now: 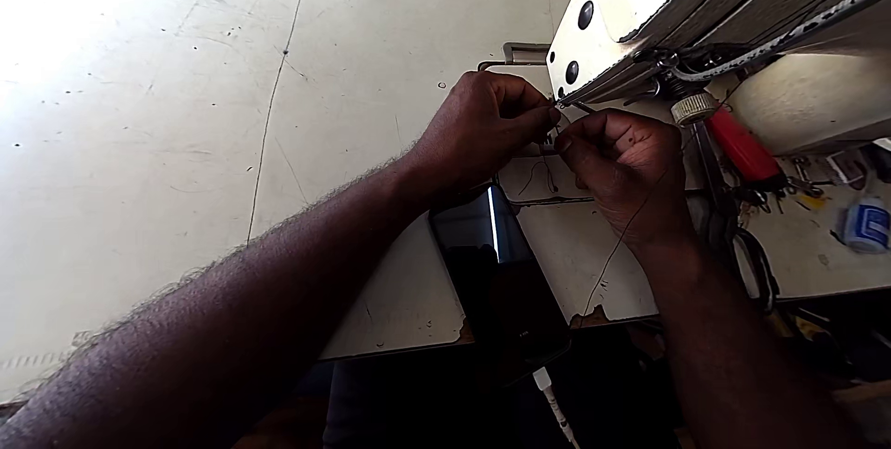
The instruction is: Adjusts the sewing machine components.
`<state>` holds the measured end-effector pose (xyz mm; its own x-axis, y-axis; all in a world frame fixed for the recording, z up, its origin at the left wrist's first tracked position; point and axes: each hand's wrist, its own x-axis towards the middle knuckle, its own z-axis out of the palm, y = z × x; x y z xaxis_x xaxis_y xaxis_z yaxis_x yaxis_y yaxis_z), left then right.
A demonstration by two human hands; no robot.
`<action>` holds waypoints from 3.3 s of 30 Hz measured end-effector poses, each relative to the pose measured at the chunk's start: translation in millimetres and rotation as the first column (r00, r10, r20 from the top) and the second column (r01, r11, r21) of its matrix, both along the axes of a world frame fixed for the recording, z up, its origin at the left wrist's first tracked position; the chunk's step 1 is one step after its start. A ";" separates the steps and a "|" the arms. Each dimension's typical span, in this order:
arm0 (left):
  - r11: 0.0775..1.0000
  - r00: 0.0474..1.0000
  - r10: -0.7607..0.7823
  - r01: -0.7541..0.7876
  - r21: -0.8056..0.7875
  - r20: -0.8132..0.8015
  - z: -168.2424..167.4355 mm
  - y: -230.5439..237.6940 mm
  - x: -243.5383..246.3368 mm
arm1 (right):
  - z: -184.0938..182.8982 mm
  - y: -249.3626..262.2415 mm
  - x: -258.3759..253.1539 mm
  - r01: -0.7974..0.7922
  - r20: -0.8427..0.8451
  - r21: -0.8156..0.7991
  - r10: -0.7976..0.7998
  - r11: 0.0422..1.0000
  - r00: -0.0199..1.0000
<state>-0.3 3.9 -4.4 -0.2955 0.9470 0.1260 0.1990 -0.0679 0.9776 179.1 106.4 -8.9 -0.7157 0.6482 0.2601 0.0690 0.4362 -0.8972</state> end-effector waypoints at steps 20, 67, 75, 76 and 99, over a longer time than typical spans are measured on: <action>0.991 0.990 0.124 -0.120 -0.056 0.072 4.2 -0.4 2.1 | -1.0 -0.5 5.7 0.046 0.029 0.104 -0.049 0.994 0.998; 0.988 0.845 0.114 -0.041 0.148 -0.523 -12.4 15.0 1.7 | -1.2 3.5 4.4 0.162 0.027 0.107 -0.166 0.981 0.986; 0.988 0.839 0.121 -0.050 0.147 -0.531 -13.7 15.5 1.1 | -2.2 3.6 4.0 0.170 0.022 0.116 -0.174 0.979 0.985; 0.988 0.838 0.120 -0.050 0.144 -0.532 -13.8 15.4 1.1 | -2.4 3.9 4.1 0.168 0.022 0.116 -0.171 0.979 0.985; 0.988 0.874 0.069 0.008 0.157 -0.481 -12.6 17.3 -0.7 | 0.0 3.9 4.1 0.187 0.021 0.106 -0.190 0.977 0.982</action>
